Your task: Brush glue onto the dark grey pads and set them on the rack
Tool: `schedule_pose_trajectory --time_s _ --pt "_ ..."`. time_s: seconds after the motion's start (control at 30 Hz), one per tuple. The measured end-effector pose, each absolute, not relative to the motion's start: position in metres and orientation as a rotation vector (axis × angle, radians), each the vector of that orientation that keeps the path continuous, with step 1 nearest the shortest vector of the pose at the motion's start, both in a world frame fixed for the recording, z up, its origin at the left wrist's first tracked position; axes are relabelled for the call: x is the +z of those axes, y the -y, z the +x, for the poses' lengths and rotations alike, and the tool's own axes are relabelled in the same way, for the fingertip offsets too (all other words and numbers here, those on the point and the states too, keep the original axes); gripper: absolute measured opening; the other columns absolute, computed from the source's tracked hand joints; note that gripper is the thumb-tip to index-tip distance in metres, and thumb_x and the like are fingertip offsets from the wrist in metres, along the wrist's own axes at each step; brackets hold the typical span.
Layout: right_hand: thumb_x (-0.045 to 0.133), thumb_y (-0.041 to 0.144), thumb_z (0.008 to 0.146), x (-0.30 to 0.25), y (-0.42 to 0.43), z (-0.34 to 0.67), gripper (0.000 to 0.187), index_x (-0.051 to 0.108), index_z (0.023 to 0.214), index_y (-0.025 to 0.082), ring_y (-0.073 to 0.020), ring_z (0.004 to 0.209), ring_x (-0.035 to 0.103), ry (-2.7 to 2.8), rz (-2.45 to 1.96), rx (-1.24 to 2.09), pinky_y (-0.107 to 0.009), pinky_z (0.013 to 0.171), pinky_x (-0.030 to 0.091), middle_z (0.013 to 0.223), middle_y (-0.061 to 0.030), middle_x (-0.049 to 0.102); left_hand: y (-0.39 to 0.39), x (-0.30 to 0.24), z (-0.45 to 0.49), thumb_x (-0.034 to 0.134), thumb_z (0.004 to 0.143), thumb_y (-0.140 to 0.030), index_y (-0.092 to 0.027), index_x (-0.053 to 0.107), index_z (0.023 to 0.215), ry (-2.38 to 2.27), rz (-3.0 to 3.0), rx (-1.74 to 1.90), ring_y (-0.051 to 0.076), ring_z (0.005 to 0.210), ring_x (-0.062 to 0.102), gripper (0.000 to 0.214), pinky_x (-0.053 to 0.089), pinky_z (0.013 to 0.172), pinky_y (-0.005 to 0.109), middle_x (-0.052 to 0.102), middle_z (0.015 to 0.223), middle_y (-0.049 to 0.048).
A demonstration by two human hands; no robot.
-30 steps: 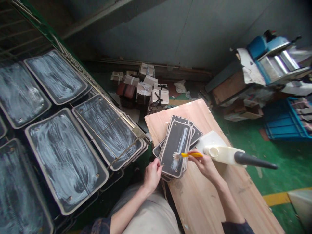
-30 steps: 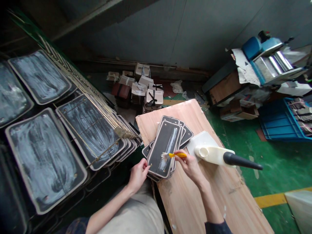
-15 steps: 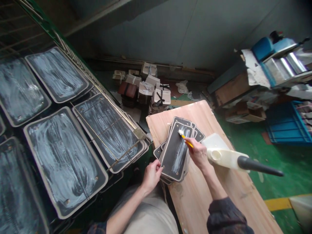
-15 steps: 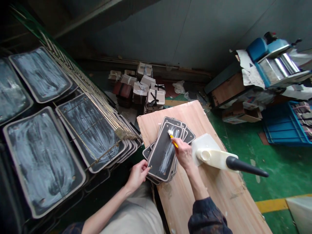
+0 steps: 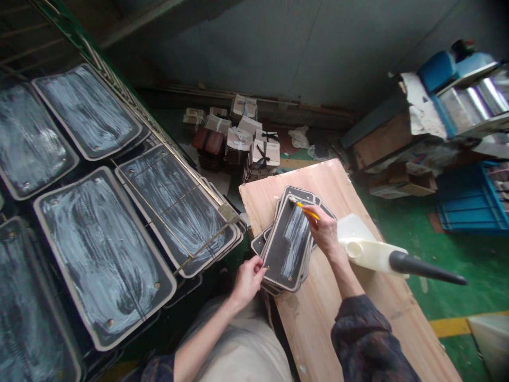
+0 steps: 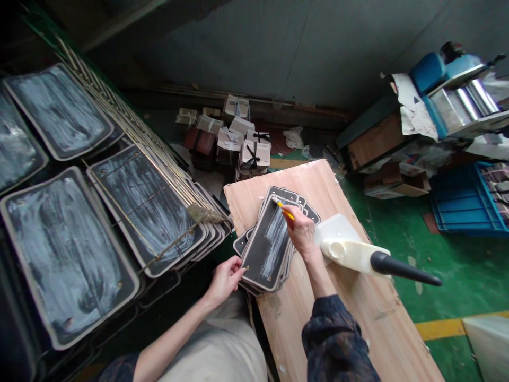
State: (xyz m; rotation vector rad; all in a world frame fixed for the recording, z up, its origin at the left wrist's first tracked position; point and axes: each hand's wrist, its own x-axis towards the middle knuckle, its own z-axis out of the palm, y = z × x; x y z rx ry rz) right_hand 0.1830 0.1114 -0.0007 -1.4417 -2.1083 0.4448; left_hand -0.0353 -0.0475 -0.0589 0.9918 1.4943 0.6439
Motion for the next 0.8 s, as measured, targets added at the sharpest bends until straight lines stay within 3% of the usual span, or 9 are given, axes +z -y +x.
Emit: schedule_pose_trajectory --time_s 0.27,0.57,0.8 --pt "0.04 0.024 0.101 0.003 -0.032 0.168 0.021 0.056 0.114 0.021 -0.0194 0.086 0.063 2.257 -1.386 0.757 -0.028 0.074 0.048 0.101 -0.0069 0.063 0.048 -0.06 -0.037 0.058 0.079 -0.033 -0.018 0.056 0.074 -1.508 0.919 0.67 0.007 0.04 0.043 0.016 0.03 0.042 0.017 0.049 0.056 -0.0057" --pt "0.037 0.023 0.1 0.018 0.052 0.161 0.024 0.055 0.116 0.023 -0.0217 0.09 0.061 2.097 -1.343 1.154 -0.032 0.076 0.05 0.099 -0.0087 0.061 0.049 -0.062 -0.038 0.051 0.084 -0.033 -0.018 0.053 0.077 -1.446 0.967 0.673 0.008 0.037 0.046 0.016 0.03 0.041 0.018 0.046 0.051 -0.0074" --pt "0.05 0.031 0.097 0.029 0.064 0.187 0.016 0.06 0.106 0.022 -0.0211 0.083 0.064 1.808 -1.539 1.37 -0.029 0.073 0.051 0.093 -0.0049 0.064 0.049 -0.062 -0.038 0.049 0.084 -0.031 -0.017 0.053 0.078 -1.433 0.951 0.651 0.008 0.036 0.047 0.015 0.031 0.041 0.017 0.049 0.051 -0.0063"
